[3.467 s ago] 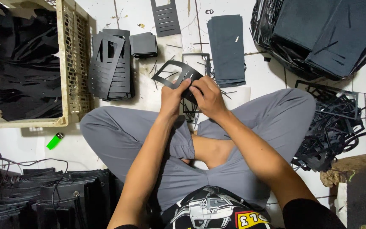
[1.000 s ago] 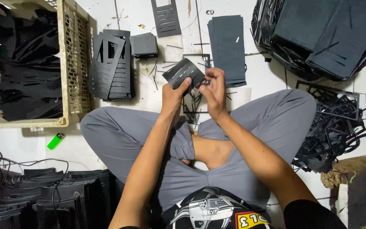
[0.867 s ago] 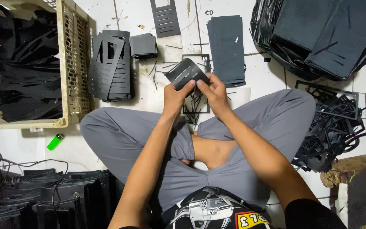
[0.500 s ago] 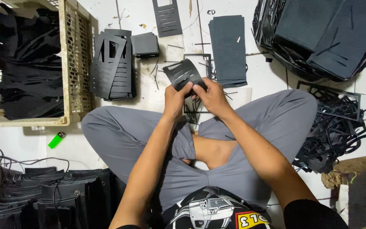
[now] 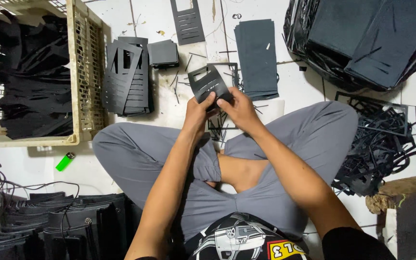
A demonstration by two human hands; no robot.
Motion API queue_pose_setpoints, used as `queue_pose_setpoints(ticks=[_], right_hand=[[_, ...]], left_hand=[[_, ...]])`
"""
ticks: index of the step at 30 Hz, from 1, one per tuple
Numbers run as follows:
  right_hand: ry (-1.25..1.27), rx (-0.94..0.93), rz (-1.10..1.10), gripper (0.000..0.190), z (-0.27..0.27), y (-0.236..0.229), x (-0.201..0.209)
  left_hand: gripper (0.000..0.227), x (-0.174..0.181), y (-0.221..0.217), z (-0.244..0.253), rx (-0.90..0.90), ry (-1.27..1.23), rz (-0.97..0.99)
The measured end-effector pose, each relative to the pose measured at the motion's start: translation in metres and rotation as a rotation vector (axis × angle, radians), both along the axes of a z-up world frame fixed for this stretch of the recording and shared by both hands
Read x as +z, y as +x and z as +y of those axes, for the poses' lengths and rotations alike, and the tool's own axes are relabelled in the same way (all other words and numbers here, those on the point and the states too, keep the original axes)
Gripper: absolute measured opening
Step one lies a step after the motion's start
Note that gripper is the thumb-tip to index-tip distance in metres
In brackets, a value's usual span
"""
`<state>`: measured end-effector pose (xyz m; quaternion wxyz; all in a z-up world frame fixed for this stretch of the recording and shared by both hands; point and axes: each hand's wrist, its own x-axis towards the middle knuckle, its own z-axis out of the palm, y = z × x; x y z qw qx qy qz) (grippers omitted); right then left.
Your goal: The person sits on the floor assembling cut black foam pieces, fitting slotted panels together and threading black rubber bands through the slots to hold the pieces, working on their lap. They set finished assemblies onto a pile beside them and pick up new foam pieces to continue.
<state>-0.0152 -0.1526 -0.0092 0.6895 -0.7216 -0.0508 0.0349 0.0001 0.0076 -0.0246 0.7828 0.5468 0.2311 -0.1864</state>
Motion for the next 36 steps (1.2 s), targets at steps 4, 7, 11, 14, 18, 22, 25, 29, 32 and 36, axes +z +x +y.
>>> queue_pose_setpoints(ticks=[4,7,11,14,18,22,25,29,32,36], right_hand=[[-0.264,-0.164,-0.27,0.053,0.004,-0.004,0.01],[-0.486,-0.193,-0.518,0.052,0.009,-0.001,0.019],[-0.629,-0.23,-0.631,0.046,0.014,0.001,0.019],[-0.616,-0.249,-0.617,0.035,0.015,-0.001,0.017],[-0.567,-0.219,-0.538,0.029,0.01,-0.004,0.008],[-0.531,-0.197,-0.486,0.027,0.007,-0.005,0.004],[-0.513,-0.226,-0.472,0.012,0.003,-0.003,-0.005],[-0.236,-0.395,-0.065,0.02,-0.003,0.003,-0.003],[0.153,-0.505,0.237,0.019,-0.02,0.014,-0.004],[-0.121,-0.365,0.444,0.063,-0.034,0.013,-0.024]], left_hand=[[0.03,0.0,0.002,0.001,0.08,0.028,-0.042],[0.031,0.012,0.0,0.0,0.092,0.018,-0.034],[0.028,0.004,0.001,0.0,0.123,-0.017,-0.037],[0.025,0.005,0.001,0.0,0.098,0.035,-0.073],[0.022,0.012,0.001,0.003,0.028,0.129,-0.126],[0.023,0.03,-0.001,0.001,-0.061,0.254,-0.163],[0.024,0.023,-0.002,0.0,-0.11,0.295,-0.177],[0.026,0.003,-0.003,0.01,-0.164,0.371,-0.325],[0.032,-0.001,-0.003,0.012,-0.108,0.31,-0.341],[0.028,0.013,-0.007,0.005,-0.113,0.162,-0.294]])
